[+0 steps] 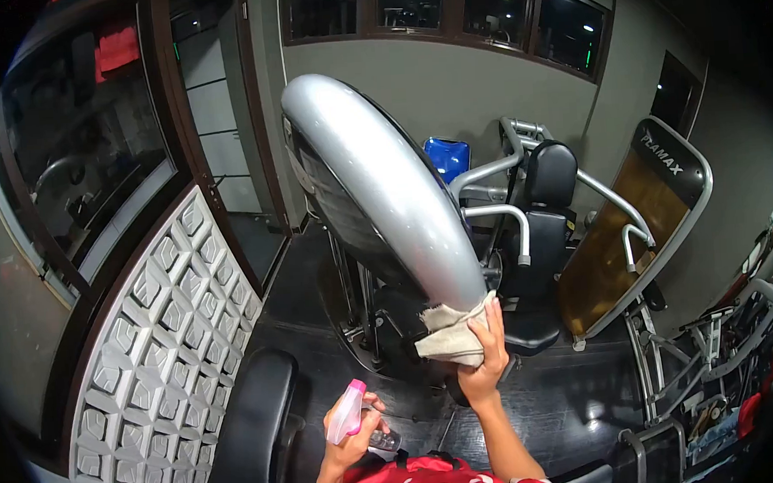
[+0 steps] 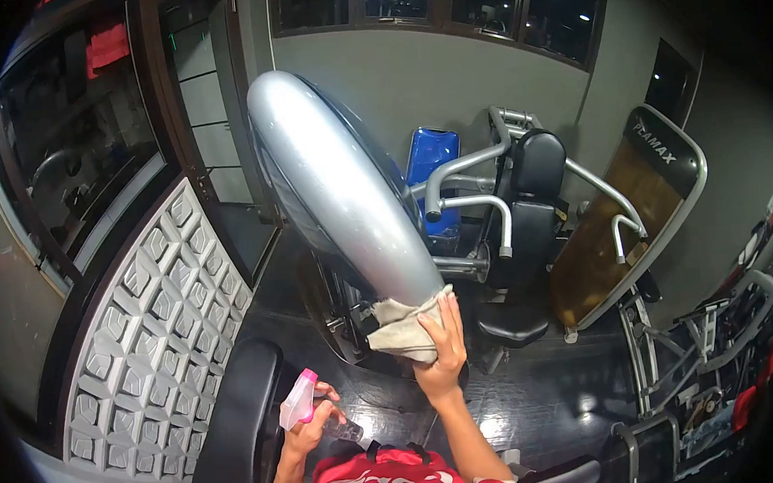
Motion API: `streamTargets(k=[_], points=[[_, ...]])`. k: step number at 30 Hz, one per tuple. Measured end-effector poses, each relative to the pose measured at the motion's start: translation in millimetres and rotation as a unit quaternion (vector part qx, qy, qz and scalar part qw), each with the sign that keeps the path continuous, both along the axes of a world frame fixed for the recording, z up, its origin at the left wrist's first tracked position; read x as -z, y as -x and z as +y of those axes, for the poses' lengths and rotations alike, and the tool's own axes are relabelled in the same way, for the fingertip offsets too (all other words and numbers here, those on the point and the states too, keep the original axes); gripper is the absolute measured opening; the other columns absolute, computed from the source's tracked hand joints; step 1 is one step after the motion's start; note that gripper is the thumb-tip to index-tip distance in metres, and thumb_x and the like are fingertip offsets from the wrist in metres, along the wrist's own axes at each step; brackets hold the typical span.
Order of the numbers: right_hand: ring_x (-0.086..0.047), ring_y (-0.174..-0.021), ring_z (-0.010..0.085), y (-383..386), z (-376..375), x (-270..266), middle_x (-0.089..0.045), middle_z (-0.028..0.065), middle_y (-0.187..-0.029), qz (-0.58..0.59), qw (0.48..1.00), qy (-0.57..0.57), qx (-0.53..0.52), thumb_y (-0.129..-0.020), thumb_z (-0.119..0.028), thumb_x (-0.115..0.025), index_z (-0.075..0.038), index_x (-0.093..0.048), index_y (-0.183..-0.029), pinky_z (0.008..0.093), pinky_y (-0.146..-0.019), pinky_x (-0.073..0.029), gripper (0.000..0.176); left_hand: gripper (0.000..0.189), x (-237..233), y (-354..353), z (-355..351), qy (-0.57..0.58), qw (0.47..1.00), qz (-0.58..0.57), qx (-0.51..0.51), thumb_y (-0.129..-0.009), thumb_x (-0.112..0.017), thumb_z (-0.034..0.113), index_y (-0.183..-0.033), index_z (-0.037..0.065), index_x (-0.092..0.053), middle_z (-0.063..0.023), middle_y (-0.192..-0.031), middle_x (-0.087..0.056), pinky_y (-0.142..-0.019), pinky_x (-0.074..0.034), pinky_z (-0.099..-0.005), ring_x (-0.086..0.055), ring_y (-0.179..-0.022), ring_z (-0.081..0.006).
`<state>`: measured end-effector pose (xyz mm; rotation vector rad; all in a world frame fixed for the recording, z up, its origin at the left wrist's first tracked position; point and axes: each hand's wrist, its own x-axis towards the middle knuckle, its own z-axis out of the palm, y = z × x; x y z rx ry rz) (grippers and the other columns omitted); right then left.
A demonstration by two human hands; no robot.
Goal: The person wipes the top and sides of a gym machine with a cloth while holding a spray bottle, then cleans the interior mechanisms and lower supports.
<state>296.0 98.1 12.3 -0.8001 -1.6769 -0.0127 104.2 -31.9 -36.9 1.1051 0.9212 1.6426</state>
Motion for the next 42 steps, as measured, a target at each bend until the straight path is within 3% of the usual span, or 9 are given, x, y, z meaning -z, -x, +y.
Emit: streamTargets(k=[6,11,15,20,25,30,33,38,42], points=[[-0.043,-0.124,0.0408,-20.9,-1.1,-2.8,-0.049,0.0244,-0.129,-0.001,0.997,0.047,-0.062,-0.062,-0.003,-0.068,-0.004,-0.061,-0.111,0.0445,-0.104,-0.035,0.05,0.022,6.6,-28.9,-25.5,0.04,0.999,0.013,-0.01,-0.083,-0.059,-0.002,-0.105,-0.005,-0.054,-0.0124,-0.086,-0.061,-0.058,-0.052,-0.0266,-0.064,-0.063,-0.0172],[-0.045,-0.123,0.0392,1.7,37.5,-97.8,-0.053,0.0205,-0.126,-0.045,0.987,-0.077,-0.137,-0.071,-0.007,-0.057,-0.004,-0.06,-0.112,0.0444,-0.103,-0.036,0.042,0.023,6.0,-37.0,-52.0,0.041,0.998,0.046,0.007,-0.082,-0.059,-0.004,-0.104,-0.006,-0.055,-0.0122,-0.084,-0.065,-0.058,-0.052,-0.0256,-0.065,-0.064,-0.0152],[-0.047,-0.121,0.0342,58.7,100.2,-177.1,-0.056,0.0181,-0.122,-0.089,0.972,-0.107,-0.192,-0.066,-0.001,-0.053,-0.008,-0.06,-0.115,0.0402,-0.1,-0.04,0.05,0.022,-1.3,-38.2,-65.2,0.009,0.995,0.091,-0.029,-0.082,-0.059,-0.004,-0.103,-0.005,-0.056,-0.0119,-0.084,-0.065,-0.057,-0.053,-0.0257,-0.065,-0.062,-0.0154],[-0.053,-0.113,0.0303,113.4,130.1,-252.5,-0.058,0.0141,-0.12,-0.168,0.956,0.153,-0.184,-0.072,-0.003,-0.048,-0.018,-0.058,-0.117,0.0443,-0.092,-0.044,0.049,0.023,-1.0,-40.8,-78.5,0.061,0.992,0.088,-0.071,-0.082,-0.06,-0.003,-0.104,-0.006,-0.055,-0.0135,-0.085,-0.065,-0.058,-0.053,-0.0268,-0.065,-0.063,-0.0169],[-0.046,-0.121,0.0336,65.1,89.2,-177.7,-0.05,0.017,-0.13,-0.092,0.981,-0.06,-0.159,-0.06,0.004,-0.043,-0.009,-0.056,-0.121,0.0387,-0.103,-0.036,0.064,0.024,24.2,-40.8,-75.5,0.061,0.995,-0.035,-0.071,-0.083,-0.058,-0.004,-0.106,-0.006,-0.053,-0.0161,-0.088,-0.063,-0.058,-0.053,-0.0288,-0.065,-0.064,-0.0196],[-0.045,-0.125,0.0316,-14.4,29.3,-37.4,-0.046,0.0177,-0.135,0.094,0.972,0.135,-0.166,-0.056,0.016,-0.044,-0.006,-0.048,-0.13,0.0377,-0.104,-0.035,0.077,0.025,27.7,-38.7,-61.9,0.069,0.996,-0.001,-0.055,-0.084,-0.059,-0.001,-0.107,-0.008,-0.052,-0.0155,-0.087,-0.062,-0.057,-0.053,-0.029,-0.064,-0.062,-0.0195],[-0.045,-0.125,0.024,-35.2,6.1,46.6,-0.045,0.0154,-0.137,0.192,0.918,0.323,-0.127,-0.071,0.015,-0.04,-0.006,-0.039,-0.137,0.0318,-0.102,-0.034,0.069,0.024,26.1,-41.6,-47.2,0.086,0.995,-0.022,-0.038,-0.085,-0.059,0.001,-0.107,-0.007,-0.052,-0.0145,-0.087,-0.062,-0.057,-0.053,-0.0291,-0.064,-0.062,-0.0194],[-0.04,-0.129,0.0238,-30.8,20.4,32.8,-0.044,0.0154,-0.138,0.222,0.928,0.266,-0.138,-0.074,0.011,-0.038,-0.002,-0.041,-0.135,0.0318,-0.105,-0.029,0.063,0.024,16.7,-45.4,-27.4,0.064,0.998,0.02,0.009,-0.085,-0.058,-0.001,-0.107,-0.007,-0.052,-0.0147,-0.087,-0.061,-0.056,-0.053,-0.029,-0.064,-0.063,-0.0198],[-0.037,-0.131,0.0299,-6.8,36.8,-38.0,-0.04,0.0184,-0.14,0.15,0.962,0.145,-0.174,-0.067,0.012,-0.041,-0.003,-0.044,-0.132,0.0365,-0.108,-0.027,0.067,0.024,11.5,-44.2,-30.2,0.045,0.999,0.021,0.002,-0.084,-0.058,-0.003,-0.107,-0.007,-0.052,-0.0151,-0.087,-0.061,-0.056,-0.053,-0.0291,-0.065,-0.064,-0.0202]])
